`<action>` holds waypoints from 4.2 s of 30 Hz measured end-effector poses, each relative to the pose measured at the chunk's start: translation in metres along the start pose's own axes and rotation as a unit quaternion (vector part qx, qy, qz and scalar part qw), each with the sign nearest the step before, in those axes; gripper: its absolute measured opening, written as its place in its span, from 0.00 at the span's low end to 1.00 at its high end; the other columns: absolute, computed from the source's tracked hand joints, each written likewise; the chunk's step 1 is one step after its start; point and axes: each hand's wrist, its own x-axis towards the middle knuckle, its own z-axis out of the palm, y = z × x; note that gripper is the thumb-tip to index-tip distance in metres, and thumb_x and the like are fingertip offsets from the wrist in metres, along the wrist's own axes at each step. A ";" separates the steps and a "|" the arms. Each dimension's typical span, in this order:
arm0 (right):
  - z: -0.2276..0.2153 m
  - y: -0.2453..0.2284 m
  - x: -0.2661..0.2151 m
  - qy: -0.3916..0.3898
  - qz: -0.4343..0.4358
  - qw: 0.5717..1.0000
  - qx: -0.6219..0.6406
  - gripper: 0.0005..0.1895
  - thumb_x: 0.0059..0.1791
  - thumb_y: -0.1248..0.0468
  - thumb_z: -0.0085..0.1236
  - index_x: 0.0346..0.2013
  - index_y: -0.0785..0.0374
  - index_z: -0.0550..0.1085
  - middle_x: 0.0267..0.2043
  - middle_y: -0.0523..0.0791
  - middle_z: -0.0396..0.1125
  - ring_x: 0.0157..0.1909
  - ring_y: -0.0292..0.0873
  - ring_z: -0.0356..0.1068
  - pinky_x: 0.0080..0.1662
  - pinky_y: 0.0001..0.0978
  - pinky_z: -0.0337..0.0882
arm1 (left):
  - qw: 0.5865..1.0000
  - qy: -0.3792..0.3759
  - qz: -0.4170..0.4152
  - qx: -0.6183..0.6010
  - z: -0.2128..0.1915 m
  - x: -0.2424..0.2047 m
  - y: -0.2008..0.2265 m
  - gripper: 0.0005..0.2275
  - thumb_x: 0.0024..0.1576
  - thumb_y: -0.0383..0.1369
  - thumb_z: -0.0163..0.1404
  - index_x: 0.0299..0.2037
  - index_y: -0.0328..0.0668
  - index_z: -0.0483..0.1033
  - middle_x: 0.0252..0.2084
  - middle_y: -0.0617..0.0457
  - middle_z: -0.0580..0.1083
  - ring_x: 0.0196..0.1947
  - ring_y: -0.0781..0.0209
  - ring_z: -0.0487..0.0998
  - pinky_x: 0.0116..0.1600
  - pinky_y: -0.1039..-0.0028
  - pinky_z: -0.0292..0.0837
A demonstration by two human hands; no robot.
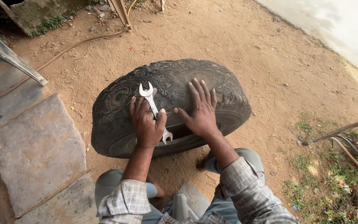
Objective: The person sits on the ground holding a worn tire steady with one hand while using a wrench to pry along the inside bead of the tire. They rotate and reposition the tire repeatedly to work the wrench around the bead.
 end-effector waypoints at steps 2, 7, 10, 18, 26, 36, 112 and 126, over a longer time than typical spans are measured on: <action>0.000 -0.001 0.004 -0.005 0.002 1.000 -0.003 0.50 0.50 0.33 0.53 0.76 0.56 0.49 0.80 0.48 0.41 0.82 0.49 0.31 0.76 0.53 0.24 | 1.000 -0.011 -0.012 -0.011 -0.005 0.006 0.003 0.13 0.59 0.35 0.48 0.24 0.38 0.77 0.67 0.44 0.72 0.73 0.44 0.65 0.79 0.44 0.41; -0.001 0.004 0.009 -0.026 -0.007 1.000 -0.006 0.50 0.50 0.34 0.54 0.76 0.57 0.48 0.79 0.49 0.41 0.81 0.51 0.30 0.76 0.54 0.23 | 0.999 -0.018 -0.018 -0.019 -0.004 0.010 -0.001 0.11 0.58 0.34 0.48 0.27 0.38 0.78 0.67 0.44 0.72 0.72 0.44 0.65 0.79 0.43 0.40; -0.002 0.005 0.002 -0.023 -0.023 0.999 0.004 0.47 0.52 0.41 0.54 0.78 0.55 0.48 0.82 0.48 0.41 0.83 0.50 0.31 0.77 0.53 0.24 | 0.999 -0.005 -0.016 -0.033 -0.004 0.005 0.000 0.10 0.59 0.34 0.47 0.36 0.35 0.79 0.68 0.45 0.72 0.73 0.45 0.65 0.79 0.44 0.40; -0.014 0.006 0.011 -0.051 -0.006 0.998 0.024 0.46 0.51 0.43 0.57 0.77 0.51 0.48 0.81 0.46 0.40 0.82 0.48 0.32 0.76 0.51 0.24 | 0.999 -0.011 -0.022 -0.032 0.003 0.005 -0.010 0.14 0.60 0.34 0.46 0.45 0.30 0.78 0.70 0.43 0.71 0.75 0.44 0.65 0.81 0.43 0.37; -0.022 0.006 0.008 -0.049 0.003 0.997 0.053 0.45 0.49 0.46 0.59 0.77 0.49 0.51 0.82 0.43 0.42 0.83 0.47 0.33 0.77 0.50 0.25 | 0.999 -0.015 -0.023 -0.027 -0.003 0.007 -0.001 0.12 0.60 0.35 0.46 0.40 0.34 0.79 0.69 0.43 0.71 0.74 0.43 0.64 0.79 0.42 0.37; -0.016 0.014 0.004 -0.032 -0.023 0.998 0.045 0.42 0.53 0.44 0.55 0.78 0.49 0.52 0.82 0.44 0.43 0.83 0.47 0.34 0.78 0.50 0.25 | 0.999 -0.003 -0.021 -0.041 0.001 0.005 -0.003 0.11 0.60 0.34 0.46 0.37 0.34 0.78 0.68 0.43 0.73 0.73 0.44 0.64 0.79 0.44 0.38; 0.020 -0.088 -0.056 -0.218 0.108 0.947 0.210 0.26 0.49 0.51 0.63 0.54 0.66 0.68 0.33 0.48 0.72 0.33 0.45 0.72 0.38 0.41 0.72 | 0.997 -0.071 -0.019 0.013 0.006 -0.003 -0.037 0.19 0.67 0.40 0.45 0.56 0.31 0.77 0.72 0.45 0.65 0.79 0.44 0.57 0.83 0.46 0.33; 0.012 -0.016 -0.125 0.036 0.097 0.890 0.445 0.18 0.61 0.52 0.42 0.38 0.63 0.70 0.29 0.41 0.65 0.31 0.35 0.65 0.32 0.30 0.68 | 0.994 -0.067 -0.046 -0.068 -0.003 0.007 -0.026 0.32 0.69 0.57 0.30 0.19 0.49 0.75 0.75 0.48 0.63 0.79 0.46 0.52 0.80 0.44 0.30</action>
